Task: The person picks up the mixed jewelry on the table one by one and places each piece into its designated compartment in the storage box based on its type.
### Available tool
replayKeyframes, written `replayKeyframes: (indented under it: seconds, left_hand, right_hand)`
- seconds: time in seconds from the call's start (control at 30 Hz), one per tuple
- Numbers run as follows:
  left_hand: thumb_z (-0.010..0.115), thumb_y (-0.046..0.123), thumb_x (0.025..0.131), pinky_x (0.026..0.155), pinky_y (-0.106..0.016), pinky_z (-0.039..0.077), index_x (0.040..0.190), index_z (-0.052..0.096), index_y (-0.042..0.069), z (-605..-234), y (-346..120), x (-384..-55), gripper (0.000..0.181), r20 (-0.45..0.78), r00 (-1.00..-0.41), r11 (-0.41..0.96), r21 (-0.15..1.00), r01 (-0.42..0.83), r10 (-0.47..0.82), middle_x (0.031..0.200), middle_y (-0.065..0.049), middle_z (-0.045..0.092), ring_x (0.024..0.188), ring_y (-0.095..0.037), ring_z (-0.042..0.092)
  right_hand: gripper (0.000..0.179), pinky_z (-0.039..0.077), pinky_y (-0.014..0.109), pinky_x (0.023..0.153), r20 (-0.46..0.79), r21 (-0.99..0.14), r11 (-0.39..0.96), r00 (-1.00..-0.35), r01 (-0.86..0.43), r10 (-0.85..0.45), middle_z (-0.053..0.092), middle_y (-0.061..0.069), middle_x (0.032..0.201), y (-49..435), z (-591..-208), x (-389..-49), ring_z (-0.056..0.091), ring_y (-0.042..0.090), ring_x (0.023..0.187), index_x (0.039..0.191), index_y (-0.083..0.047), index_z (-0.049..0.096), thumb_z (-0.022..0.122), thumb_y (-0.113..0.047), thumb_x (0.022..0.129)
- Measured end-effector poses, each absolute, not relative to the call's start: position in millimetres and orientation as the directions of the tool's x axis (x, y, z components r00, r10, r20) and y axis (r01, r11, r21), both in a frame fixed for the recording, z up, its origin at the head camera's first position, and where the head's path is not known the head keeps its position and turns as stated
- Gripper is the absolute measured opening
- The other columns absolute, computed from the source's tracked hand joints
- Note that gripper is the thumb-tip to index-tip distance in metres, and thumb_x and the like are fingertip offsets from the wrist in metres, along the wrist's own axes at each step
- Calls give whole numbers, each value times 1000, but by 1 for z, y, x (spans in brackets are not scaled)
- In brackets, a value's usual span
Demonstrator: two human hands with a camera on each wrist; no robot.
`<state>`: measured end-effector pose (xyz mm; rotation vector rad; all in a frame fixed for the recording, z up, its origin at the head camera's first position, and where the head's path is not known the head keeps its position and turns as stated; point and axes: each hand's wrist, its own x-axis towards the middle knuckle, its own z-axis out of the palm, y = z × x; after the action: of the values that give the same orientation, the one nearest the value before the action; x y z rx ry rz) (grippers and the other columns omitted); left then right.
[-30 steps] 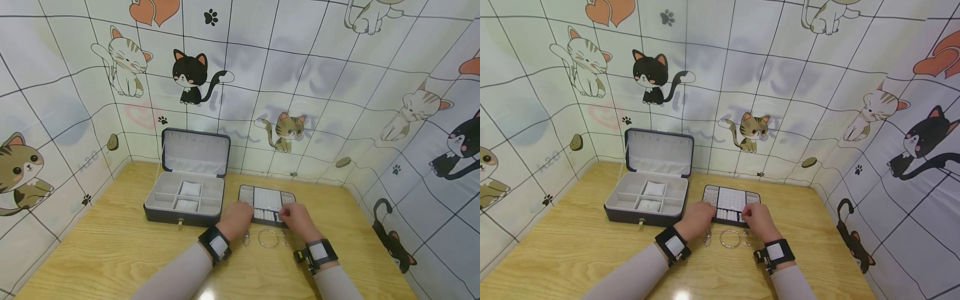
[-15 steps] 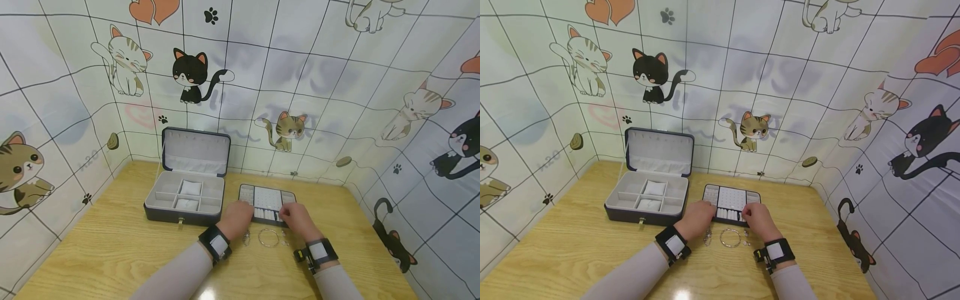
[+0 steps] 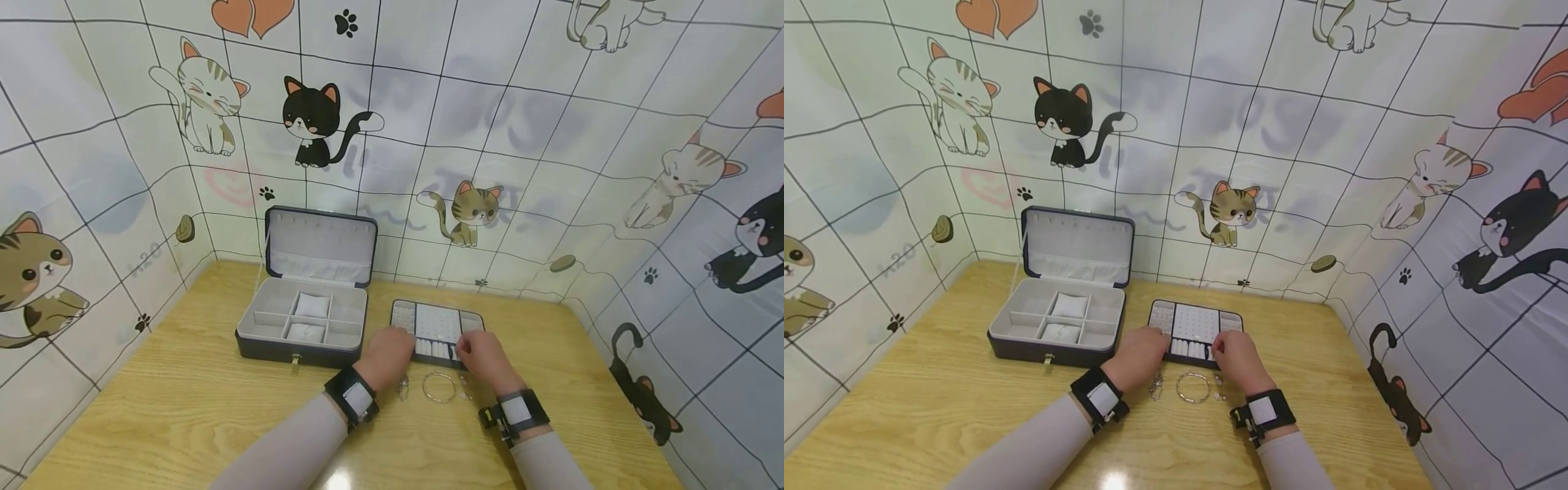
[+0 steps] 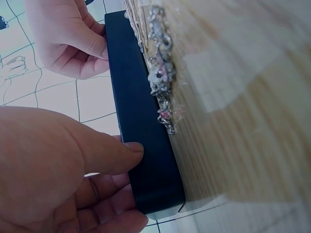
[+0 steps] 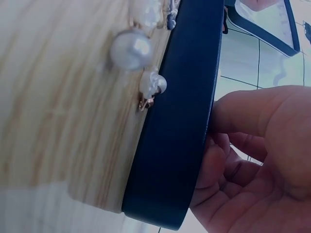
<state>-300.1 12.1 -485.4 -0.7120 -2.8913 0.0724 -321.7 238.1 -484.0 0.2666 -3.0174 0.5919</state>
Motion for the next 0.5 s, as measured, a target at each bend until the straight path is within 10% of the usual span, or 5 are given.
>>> replayKeyframes:
  seconds: [0.5]
  left_hand:
    - [78, 20, 93, 64, -30, 54, 103, 76, 18, -486, 11, -300, 10, 154, -865, 879, -93, 468, 477, 88, 0, 71, 80, -16, 65]
  right_hand:
    - [18, 48, 31, 69, 69, -366, 912, -983, -186, -173, 64, 1, 78, 238, -486, -323, 57, 16, 74, 78, -12, 69, 72, -2, 93]
